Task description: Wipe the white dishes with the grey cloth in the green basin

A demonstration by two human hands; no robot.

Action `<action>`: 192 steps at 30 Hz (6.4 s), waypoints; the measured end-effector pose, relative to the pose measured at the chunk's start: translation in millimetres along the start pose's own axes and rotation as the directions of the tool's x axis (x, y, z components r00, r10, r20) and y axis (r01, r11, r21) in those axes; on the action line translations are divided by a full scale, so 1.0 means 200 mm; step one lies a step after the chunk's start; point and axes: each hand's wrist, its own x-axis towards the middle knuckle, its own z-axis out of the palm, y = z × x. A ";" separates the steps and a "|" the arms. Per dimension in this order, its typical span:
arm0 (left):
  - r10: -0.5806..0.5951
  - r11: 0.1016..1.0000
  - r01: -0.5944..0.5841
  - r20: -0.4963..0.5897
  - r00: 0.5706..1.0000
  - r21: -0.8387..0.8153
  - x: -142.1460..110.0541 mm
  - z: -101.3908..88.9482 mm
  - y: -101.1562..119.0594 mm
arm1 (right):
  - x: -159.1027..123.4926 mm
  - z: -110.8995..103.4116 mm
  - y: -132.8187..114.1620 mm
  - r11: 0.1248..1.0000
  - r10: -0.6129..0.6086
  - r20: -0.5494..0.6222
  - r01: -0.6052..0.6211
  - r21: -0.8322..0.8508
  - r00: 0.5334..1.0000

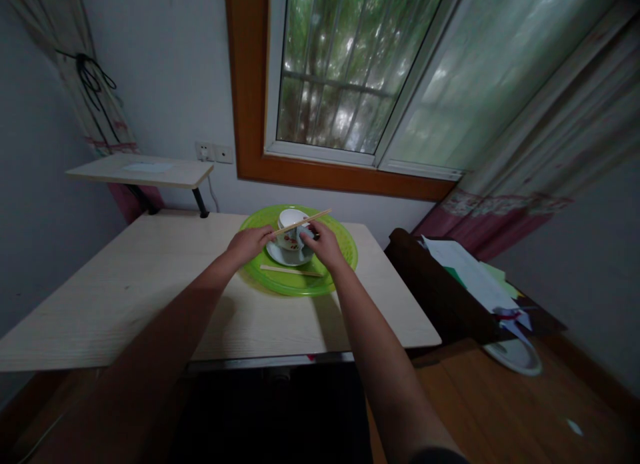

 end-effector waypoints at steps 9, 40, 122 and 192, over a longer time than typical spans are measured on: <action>0.093 0.995 -0.094 0.040 0.995 0.015 0.01 0.02 -0.03 | -0.01 -0.03 -0.07 0.974 -0.032 0.074 0.015 0.226 0.997; 0.107 0.994 -0.107 0.002 0.994 -0.018 0.00 0.01 0.00 | -0.01 0.01 -0.08 0.964 -0.162 0.135 0.186 -0.191 0.977; -0.310 0.239 -0.059 -0.134 0.941 -0.969 0.09 0.07 0.11 | -0.02 0.00 -0.06 0.942 -0.184 0.050 0.191 -0.275 0.982; -0.346 0.310 -0.029 -0.142 0.927 -0.950 0.05 0.05 0.11 | -0.02 0.01 -0.04 0.937 -0.150 0.116 0.178 -0.301 0.982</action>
